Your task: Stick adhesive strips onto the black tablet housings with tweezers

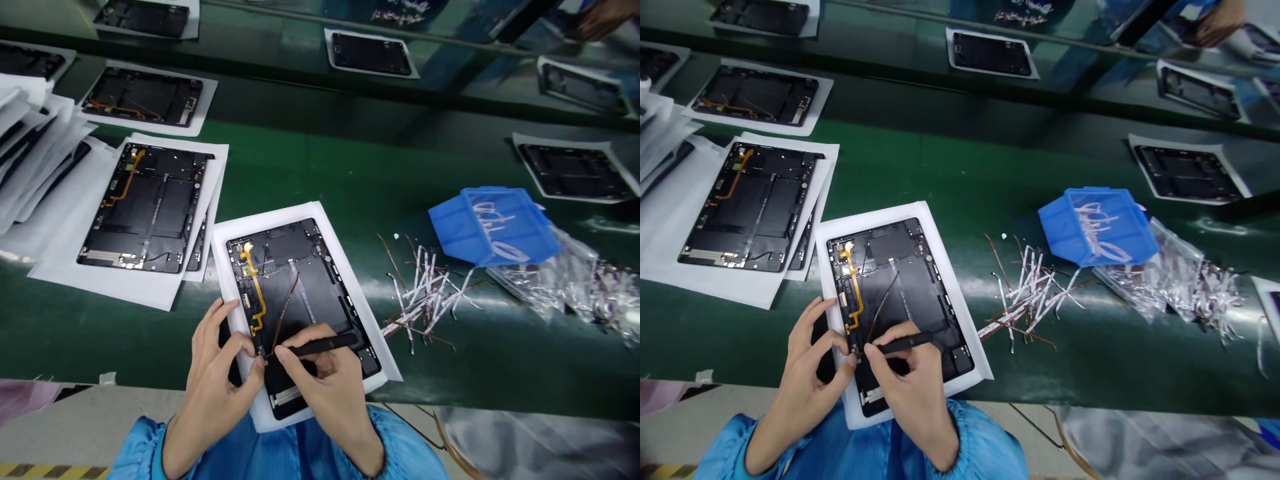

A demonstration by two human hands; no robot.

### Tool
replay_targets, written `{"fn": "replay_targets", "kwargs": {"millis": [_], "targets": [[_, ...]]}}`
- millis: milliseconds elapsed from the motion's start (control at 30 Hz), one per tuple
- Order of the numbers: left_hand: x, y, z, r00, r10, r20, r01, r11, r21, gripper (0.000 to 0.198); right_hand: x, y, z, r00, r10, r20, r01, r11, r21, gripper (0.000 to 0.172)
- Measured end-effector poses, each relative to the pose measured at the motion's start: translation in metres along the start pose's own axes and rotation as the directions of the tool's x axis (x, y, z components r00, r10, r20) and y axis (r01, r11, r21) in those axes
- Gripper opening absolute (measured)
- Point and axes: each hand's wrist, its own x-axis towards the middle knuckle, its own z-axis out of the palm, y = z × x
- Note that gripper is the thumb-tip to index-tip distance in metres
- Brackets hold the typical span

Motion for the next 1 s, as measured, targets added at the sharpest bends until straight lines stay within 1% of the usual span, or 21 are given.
{"fn": "replay_targets", "kwargs": {"millis": [233, 400, 700, 1000], "targets": [[-0.0007, -0.0001, 0.0008, 1.000, 0.007, -0.004, -0.007, 1.000, 0.016, 0.009, 0.0003, 0.0037, -0.0012, 1.000, -0.027, 0.006, 0.027, 1.000, 0.007, 0.011], [-0.0006, 0.0003, 0.0006, 1.000, 0.010, -0.004, -0.010, 1.000, 0.027, 0.008, 0.0000, 0.0058, -0.0017, 1.000, -0.019, 0.020, 0.018, 1.000, 0.020, 0.011], [0.0004, 0.0020, -0.0001, 1.000, -0.007, 0.003, 0.007, 1.000, 0.010, 0.010, 0.0023, -0.0008, -0.0026, 1.000, -0.003, 0.024, 0.002, 0.999, 0.032, 0.013], [0.0007, 0.0030, -0.0003, 1.000, -0.001, -0.003, 0.001, 1.000, 0.005, 0.010, 0.0030, 0.0000, -0.0034, 0.999, 0.013, 0.033, -0.014, 1.000, 0.027, 0.013]]}}
